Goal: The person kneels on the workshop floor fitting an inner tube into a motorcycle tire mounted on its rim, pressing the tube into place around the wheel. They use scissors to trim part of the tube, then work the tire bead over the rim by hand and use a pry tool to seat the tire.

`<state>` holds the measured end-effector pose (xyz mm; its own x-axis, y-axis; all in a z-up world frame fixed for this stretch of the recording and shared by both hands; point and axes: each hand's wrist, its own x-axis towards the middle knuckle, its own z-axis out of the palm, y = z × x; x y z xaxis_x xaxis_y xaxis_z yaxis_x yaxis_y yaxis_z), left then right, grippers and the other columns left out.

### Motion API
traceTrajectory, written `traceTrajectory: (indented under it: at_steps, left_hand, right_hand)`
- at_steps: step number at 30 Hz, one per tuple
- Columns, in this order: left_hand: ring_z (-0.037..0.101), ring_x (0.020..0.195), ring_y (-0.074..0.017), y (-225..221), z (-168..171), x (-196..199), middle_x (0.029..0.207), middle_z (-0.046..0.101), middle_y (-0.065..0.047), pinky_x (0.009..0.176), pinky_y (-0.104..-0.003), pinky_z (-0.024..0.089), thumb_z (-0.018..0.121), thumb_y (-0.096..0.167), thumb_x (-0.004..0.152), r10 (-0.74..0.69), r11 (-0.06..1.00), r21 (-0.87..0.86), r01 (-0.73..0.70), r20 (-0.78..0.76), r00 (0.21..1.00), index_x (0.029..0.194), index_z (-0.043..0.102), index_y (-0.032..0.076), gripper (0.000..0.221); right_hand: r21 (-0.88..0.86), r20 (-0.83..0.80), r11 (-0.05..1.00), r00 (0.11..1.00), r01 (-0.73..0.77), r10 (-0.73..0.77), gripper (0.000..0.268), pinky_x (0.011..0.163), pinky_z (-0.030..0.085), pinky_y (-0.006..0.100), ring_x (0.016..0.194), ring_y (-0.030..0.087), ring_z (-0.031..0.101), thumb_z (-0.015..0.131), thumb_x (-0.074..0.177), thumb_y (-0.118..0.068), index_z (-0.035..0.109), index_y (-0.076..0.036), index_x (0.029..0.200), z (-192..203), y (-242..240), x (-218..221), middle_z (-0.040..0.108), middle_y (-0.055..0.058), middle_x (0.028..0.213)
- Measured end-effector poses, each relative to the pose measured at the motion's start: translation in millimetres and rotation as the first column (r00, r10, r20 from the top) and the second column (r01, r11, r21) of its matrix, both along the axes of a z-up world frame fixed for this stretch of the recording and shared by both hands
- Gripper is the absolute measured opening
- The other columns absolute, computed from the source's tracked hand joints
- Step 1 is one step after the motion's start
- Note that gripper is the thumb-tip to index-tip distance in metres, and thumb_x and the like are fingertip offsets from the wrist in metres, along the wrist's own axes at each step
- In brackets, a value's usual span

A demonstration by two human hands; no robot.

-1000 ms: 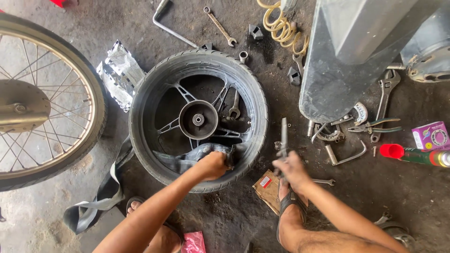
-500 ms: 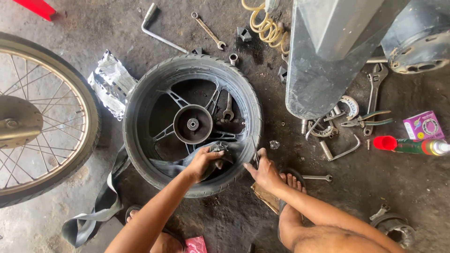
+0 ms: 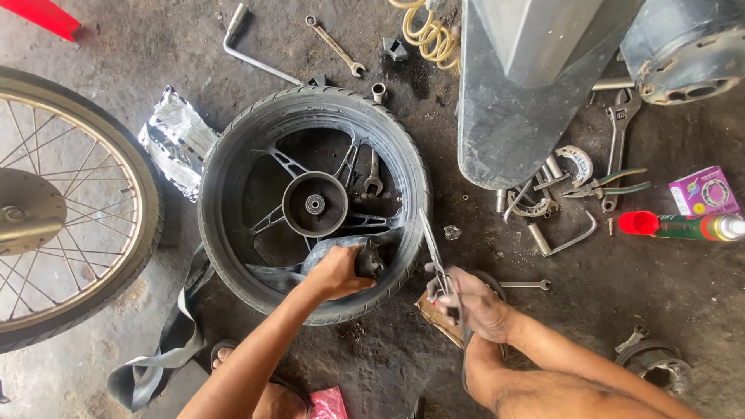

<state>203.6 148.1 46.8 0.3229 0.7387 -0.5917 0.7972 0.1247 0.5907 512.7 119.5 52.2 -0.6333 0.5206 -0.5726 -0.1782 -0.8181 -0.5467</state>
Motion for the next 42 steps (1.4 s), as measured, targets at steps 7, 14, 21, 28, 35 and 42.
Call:
traceTrajectory:
  at_steps: [7, 14, 21, 28, 35, 42]
  left_hand:
    - [0.06, 0.123, -0.0292, -30.7, -4.4, 3.1, 0.135, 0.062, -0.018, 0.1, -0.051, 0.046, 0.078, 0.051, 0.083, 0.088, 0.968, -0.25, -0.03, 0.221, 0.971, 0.132, 0.059, 0.008, 0.068]
    - [0.057, 0.112, -0.0325, -68.6, 14.7, 49.2, 0.126, 0.058, -0.015, 0.091, -0.051, 0.049, 0.062, 0.05, 0.093, 0.05, 0.968, 0.253, -0.002, -0.182, 0.982, 0.099, 0.08, 0.012, 0.042]
    - [0.054, 0.096, -0.0281, -94.3, -23.1, 43.3, 0.115, 0.06, -0.014, 0.076, -0.042, 0.047, 0.063, 0.021, 0.091, -0.111, 0.854, 0.453, 0.256, -0.321, 0.94, 0.117, 0.063, 0.001, 0.033]
    - [0.058, 0.086, -0.0249, -94.6, -27.8, 50.2, 0.086, 0.063, -0.006, 0.075, -0.042, 0.047, 0.066, 0.019, 0.089, 0.031, 0.794, 0.606, 0.044, -0.113, 0.993, 0.122, 0.063, 0.005, 0.036]
    - [0.056, 0.076, -0.0209, -95.6, -43.6, 50.7, 0.075, 0.061, 0.0, 0.069, -0.04, 0.045, 0.063, 0.014, 0.087, -0.039, 0.77, 0.618, 0.158, -0.202, 0.979, 0.143, 0.059, 0.007, 0.056]
    - [0.055, 0.08, -0.0207, -98.1, -51.9, 50.4, 0.077, 0.06, 0.0, 0.071, -0.038, 0.043, 0.062, 0.014, 0.082, -0.097, 0.721, 0.66, 0.208, -0.201, 0.975, 0.142, 0.059, 0.002, 0.061]
  right_hand:
    - [-0.033, 0.25, 0.927, 0.895, -0.373, 0.369, 0.047, 0.039, 0.043, 0.023, 0.053, 0.008, 0.052, 0.06, 0.092, -0.049, 0.06, -0.01, 0.118, -26.3, 5.9, 18.8, 0.059, 0.0, 0.081]
    - [0.01, 0.418, 0.706, 0.644, -0.708, 0.641, 0.055, 0.042, 0.045, 0.023, 0.056, 0.006, 0.055, 0.046, 0.097, -0.061, 0.06, -0.011, 0.114, -0.8, 44.8, 39.6, 0.06, -0.002, 0.076]
    - [-0.106, 0.404, 0.549, 0.469, -0.829, 0.786, 0.07, 0.044, 0.049, 0.026, 0.051, 0.009, 0.054, 0.041, 0.092, -0.071, 0.071, -0.01, 0.107, 36.2, 68.7, 29.3, 0.052, -0.001, 0.066]
    - [-0.236, 0.419, 0.482, 0.359, -0.844, 0.834, 0.073, 0.044, 0.05, 0.029, 0.05, 0.01, 0.054, 0.043, 0.089, -0.075, 0.067, -0.007, 0.1, 21.5, 91.7, 8.5, 0.052, -0.001, 0.067]
    - [-0.21, 0.485, 0.422, 0.281, -0.882, 0.828, 0.077, 0.043, 0.048, 0.029, 0.048, 0.01, 0.054, 0.046, 0.088, -0.077, 0.068, -0.004, 0.093, 13.7, 103.5, -16.6, 0.053, 0.001, 0.064]
    - [-0.282, 0.498, 0.404, 0.227, -0.87, 0.837, 0.082, 0.038, 0.048, 0.032, 0.044, 0.013, 0.053, 0.045, 0.086, -0.081, 0.066, -0.002, 0.091, 19.3, 101.9, -37.6, 0.054, 0.002, 0.061]
